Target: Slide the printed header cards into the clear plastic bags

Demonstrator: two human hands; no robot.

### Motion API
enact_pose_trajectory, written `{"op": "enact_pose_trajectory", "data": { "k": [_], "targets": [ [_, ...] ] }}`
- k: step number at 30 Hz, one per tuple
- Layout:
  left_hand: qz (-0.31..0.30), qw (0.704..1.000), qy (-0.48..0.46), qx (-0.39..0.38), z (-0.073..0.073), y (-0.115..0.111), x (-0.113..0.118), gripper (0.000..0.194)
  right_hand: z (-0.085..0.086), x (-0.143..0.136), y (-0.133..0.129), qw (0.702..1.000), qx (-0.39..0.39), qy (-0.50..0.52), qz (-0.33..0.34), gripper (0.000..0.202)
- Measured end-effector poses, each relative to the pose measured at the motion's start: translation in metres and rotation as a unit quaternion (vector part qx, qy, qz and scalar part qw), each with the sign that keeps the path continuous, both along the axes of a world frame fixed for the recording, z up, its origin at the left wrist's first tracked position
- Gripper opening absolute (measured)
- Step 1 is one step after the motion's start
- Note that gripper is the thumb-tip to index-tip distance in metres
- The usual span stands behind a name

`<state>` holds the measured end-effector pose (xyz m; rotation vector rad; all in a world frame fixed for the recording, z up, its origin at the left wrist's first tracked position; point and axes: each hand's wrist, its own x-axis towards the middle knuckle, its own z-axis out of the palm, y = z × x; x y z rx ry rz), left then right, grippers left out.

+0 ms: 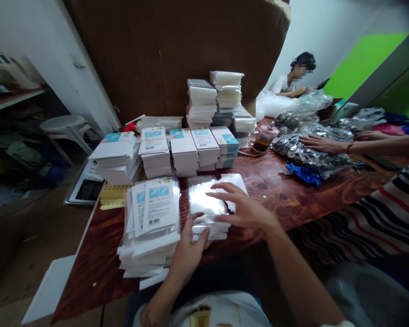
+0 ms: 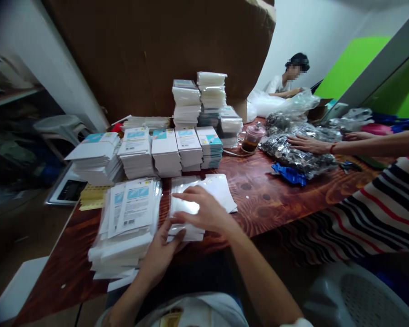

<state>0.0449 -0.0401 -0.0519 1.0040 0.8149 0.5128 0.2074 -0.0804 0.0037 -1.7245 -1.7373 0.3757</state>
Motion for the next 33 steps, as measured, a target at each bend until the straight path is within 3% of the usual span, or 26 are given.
{"op": "enact_pose_trajectory", "data": {
  "k": [2, 3, 5, 8, 10, 13, 15, 18, 20, 24, 29, 33],
  "targets": [
    [0.013, 1.000, -0.004, -0.014, 0.002, -0.003, 0.002, 0.064, -0.004, 0.043, -0.026, 0.994, -0.068, -0.073, 0.034, 0.075],
    [0.023, 0.999, -0.007, -0.022, 0.003, -0.003, 0.002, 0.074, -0.007, 0.063, -0.037, 0.989, -0.114, -0.090, 0.020, 0.087],
    [0.034, 0.999, -0.014, -0.034, 0.003, -0.004, 0.003, 0.084, -0.016, 0.091, -0.053, 0.982, -0.160, -0.099, -0.003, 0.077],
    [0.035, 0.998, -0.017, -0.043, 0.002, -0.003, 0.004, 0.084, -0.029, 0.107, -0.063, 0.983, -0.153, -0.099, -0.013, 0.040],
    [0.054, 0.997, -0.019, -0.045, 0.002, -0.004, 0.004, 0.086, -0.035, 0.101, -0.068, 0.988, -0.079, -0.125, -0.041, 0.035],
    [0.089, 0.995, -0.027, -0.044, 0.004, -0.006, 0.005, 0.088, -0.038, 0.070, -0.083, 0.974, 0.148, -0.141, -0.097, 0.039],
    [0.090, 0.995, -0.029, -0.034, 0.006, -0.006, 0.005, 0.087, -0.036, 0.040, -0.099, 0.958, 0.261, -0.094, -0.077, 0.041],
    [0.062, 0.998, -0.007, -0.005, 0.006, -0.005, 0.003, 0.084, -0.026, 0.001, -0.118, 0.967, 0.233, -0.083, 0.064, 0.037],
    [0.053, 0.999, 0.002, 0.004, 0.005, -0.004, 0.002, 0.079, -0.022, -0.013, -0.123, 0.966, 0.199, -0.133, 0.094, 0.035],
    [0.060, 0.997, -0.037, -0.037, 0.004, -0.004, 0.003, 0.072, -0.025, -0.013, -0.121, 0.968, 0.163, -0.190, 0.030, 0.038],
    [0.049, 0.994, -0.059, -0.077, 0.009, -0.005, 0.004, 0.087, -0.035, -0.014, -0.114, 0.971, 0.097, -0.218, -0.006, 0.046],
    [0.006, 0.992, -0.081, -0.093, 0.005, -0.003, 0.000, 0.052, -0.030, -0.027, -0.124, 0.971, 0.181, -0.157, -0.026, 0.049]
  ]
}}
